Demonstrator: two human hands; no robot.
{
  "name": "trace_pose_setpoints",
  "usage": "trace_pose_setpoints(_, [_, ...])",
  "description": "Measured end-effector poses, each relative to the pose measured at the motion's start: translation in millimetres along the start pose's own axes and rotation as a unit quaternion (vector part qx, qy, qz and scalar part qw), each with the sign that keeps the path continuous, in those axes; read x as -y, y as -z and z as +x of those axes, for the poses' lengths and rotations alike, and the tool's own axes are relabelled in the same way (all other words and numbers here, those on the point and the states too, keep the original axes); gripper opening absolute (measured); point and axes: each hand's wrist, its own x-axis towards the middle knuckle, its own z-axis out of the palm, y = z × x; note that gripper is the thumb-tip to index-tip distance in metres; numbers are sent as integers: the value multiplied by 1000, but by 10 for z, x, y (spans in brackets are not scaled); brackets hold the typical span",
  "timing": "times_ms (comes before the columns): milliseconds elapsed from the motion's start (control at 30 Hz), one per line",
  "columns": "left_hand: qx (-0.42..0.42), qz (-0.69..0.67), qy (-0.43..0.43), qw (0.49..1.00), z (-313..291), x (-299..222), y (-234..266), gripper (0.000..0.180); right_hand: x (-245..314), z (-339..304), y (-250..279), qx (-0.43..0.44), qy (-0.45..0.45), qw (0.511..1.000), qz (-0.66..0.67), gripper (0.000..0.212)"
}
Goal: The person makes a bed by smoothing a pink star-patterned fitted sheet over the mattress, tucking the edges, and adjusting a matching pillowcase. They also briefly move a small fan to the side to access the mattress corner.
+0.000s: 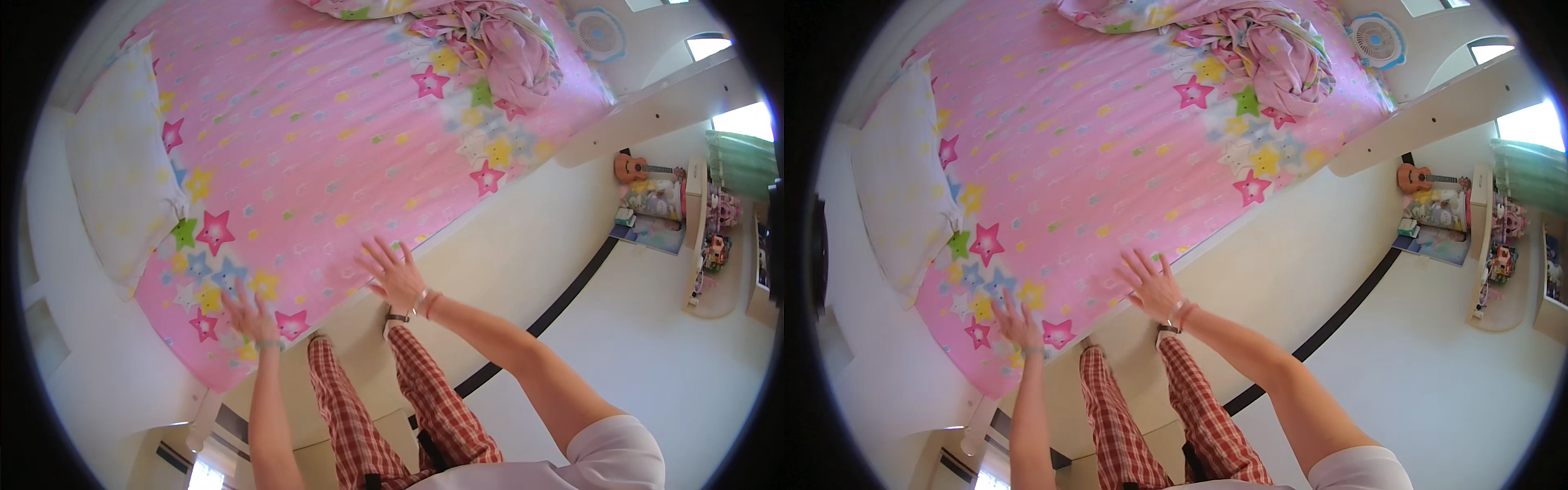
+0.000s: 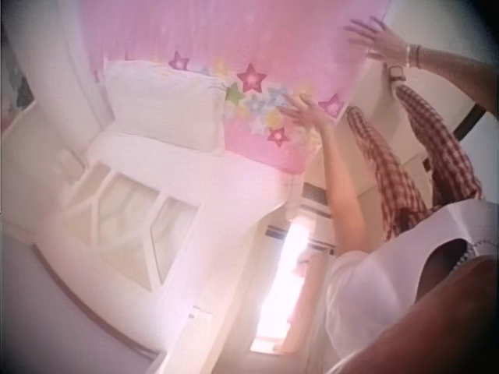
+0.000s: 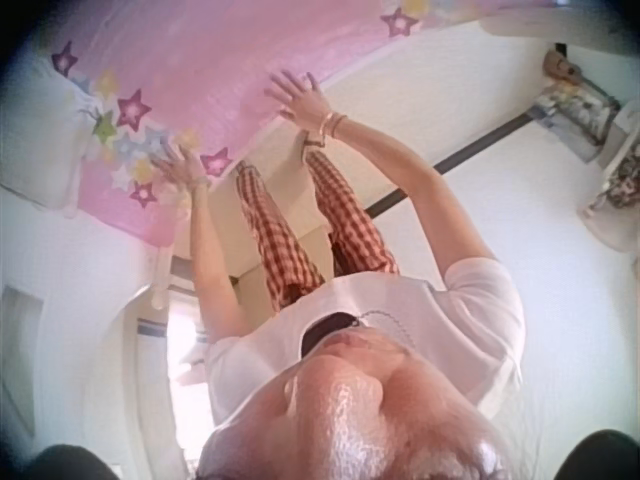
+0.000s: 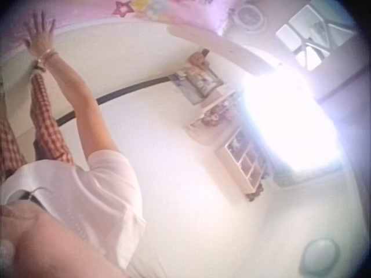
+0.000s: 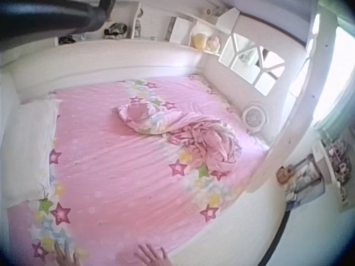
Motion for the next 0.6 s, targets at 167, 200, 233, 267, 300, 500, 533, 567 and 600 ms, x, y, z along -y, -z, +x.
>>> trace_pose_setpoints(167, [63, 78, -151, 983, 979, -1361, -603, 59, -717, 1249, 441, -67, -58, 994, -67, 69])
trace_pose_setpoints(200, [81, 76, -163, 980, 1051, -1647, -706, 59, -979, 1366, 520, -63, -100, 990, -75, 71])
trace_pose_setpoints(233, [96, 71, -171, 978, 1097, -1899, -783, 59, -1175, 1400, 585, -59, -136, 985, -86, 73])
trace_pose_setpoints(267, [107, 64, -179, 976, 1140, -2102, -872, 60, -1309, 1297, 544, -28, -164, 982, -92, 75])
trace_pose_setpoints(300, [158, 80, -209, 962, 794, -2210, -989, 60, -1517, 959, 405, 7, -204, 974, -103, 77])
trace_pose_setpoints(500, [417, -9, -360, 834, -573, -2394, -824, 52, -1982, -126, 513, 80, -341, 936, -42, 80])
trace_pose_setpoints(533, [433, -43, -374, 819, -586, -2379, -737, 52, -2012, -118, 513, 63, -342, 937, -31, 78])
trace_pose_setpoints(567, [450, -77, -380, 805, -565, -2369, -694, 52, -1989, -12, 591, 50, -338, 940, -18, 76])
trace_pose_setpoints(600, [413, -101, -365, 828, -450, -2332, -709, 52, -1945, 174, 619, 5, -292, 956, -17, 70])
